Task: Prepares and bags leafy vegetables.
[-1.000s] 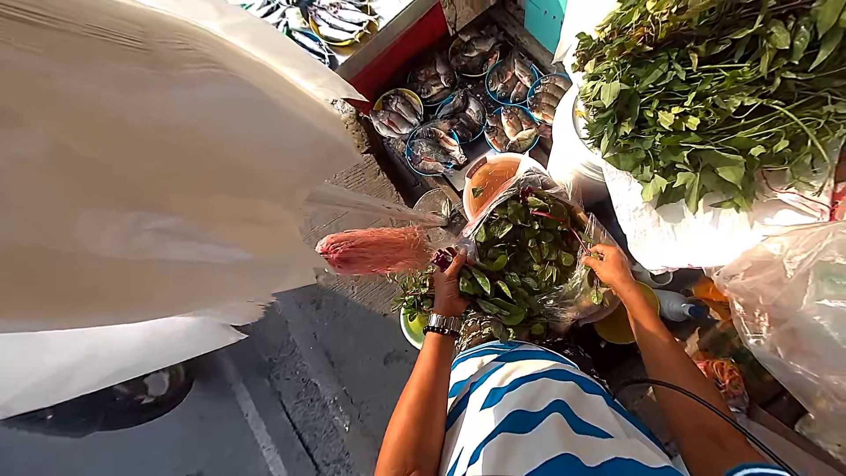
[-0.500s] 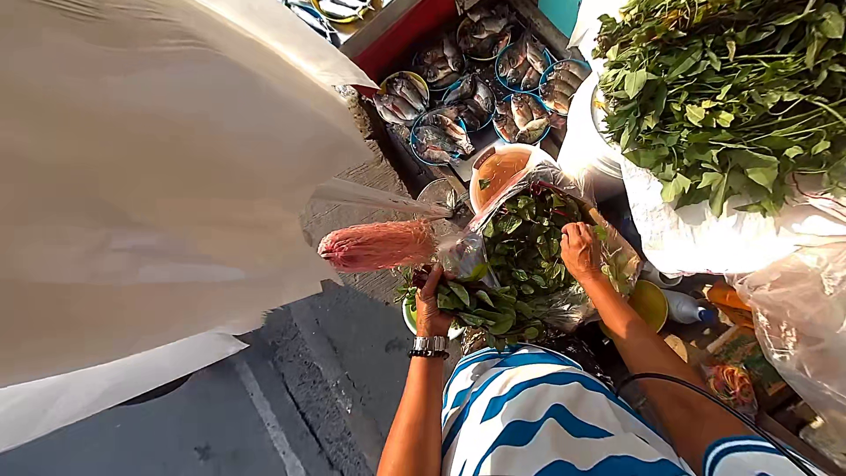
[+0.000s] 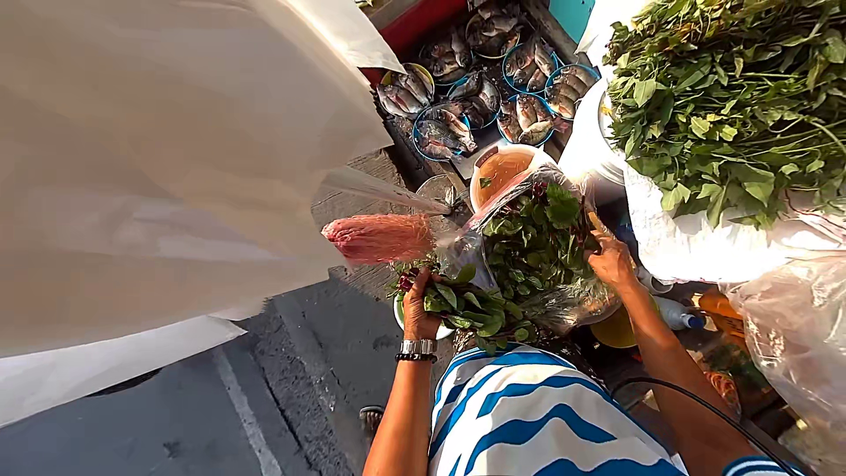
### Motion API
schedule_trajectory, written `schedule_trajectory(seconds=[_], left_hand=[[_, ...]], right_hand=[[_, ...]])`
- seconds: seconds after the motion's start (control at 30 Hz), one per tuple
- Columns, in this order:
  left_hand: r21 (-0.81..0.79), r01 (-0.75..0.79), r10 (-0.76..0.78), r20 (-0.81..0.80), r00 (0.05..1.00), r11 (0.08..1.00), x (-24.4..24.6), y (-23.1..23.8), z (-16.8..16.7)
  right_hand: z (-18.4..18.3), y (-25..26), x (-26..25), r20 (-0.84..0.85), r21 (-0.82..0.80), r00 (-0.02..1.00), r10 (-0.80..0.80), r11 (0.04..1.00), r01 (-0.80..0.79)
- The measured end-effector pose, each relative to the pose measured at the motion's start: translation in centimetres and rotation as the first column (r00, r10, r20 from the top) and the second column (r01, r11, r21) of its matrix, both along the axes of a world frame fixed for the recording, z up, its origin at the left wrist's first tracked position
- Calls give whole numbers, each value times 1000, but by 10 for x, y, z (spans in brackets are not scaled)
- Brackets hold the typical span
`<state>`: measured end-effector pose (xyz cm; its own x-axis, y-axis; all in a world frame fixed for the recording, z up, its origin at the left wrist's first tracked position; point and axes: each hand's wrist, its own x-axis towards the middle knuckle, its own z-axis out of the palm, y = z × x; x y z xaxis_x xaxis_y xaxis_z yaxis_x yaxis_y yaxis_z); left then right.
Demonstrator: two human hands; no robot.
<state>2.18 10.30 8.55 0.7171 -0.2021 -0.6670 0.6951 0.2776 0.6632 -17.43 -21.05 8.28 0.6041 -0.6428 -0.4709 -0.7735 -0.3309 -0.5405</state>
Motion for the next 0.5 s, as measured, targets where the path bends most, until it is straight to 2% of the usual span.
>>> schedule_trajectory(seconds=[0.1,0.23,0.4,0.47,0.5], left_hand=[[-4,24,-24,-18,1000,1000,-3,-6,1],[-43,58,-58,-9,998,997,-4,-12,-3],[-78,78,-78,0,997,994,-8,-11,-4],[-85,80,-80,-2,997,993,-9,-9,-1],[-84,74,-75,-8,997,994,-10,-7,2]], right_hand=[[9,-1,-21,143,-99,990,23,995,-9],[35,-1,-33,247,-76,968,41,997,-23],[79,-1,-37,478,-87,878,22,996,23],[72,-5,-30,466,-104,885,26,994,25],[60,-8,-23,406,-107,913,34,994,11]])
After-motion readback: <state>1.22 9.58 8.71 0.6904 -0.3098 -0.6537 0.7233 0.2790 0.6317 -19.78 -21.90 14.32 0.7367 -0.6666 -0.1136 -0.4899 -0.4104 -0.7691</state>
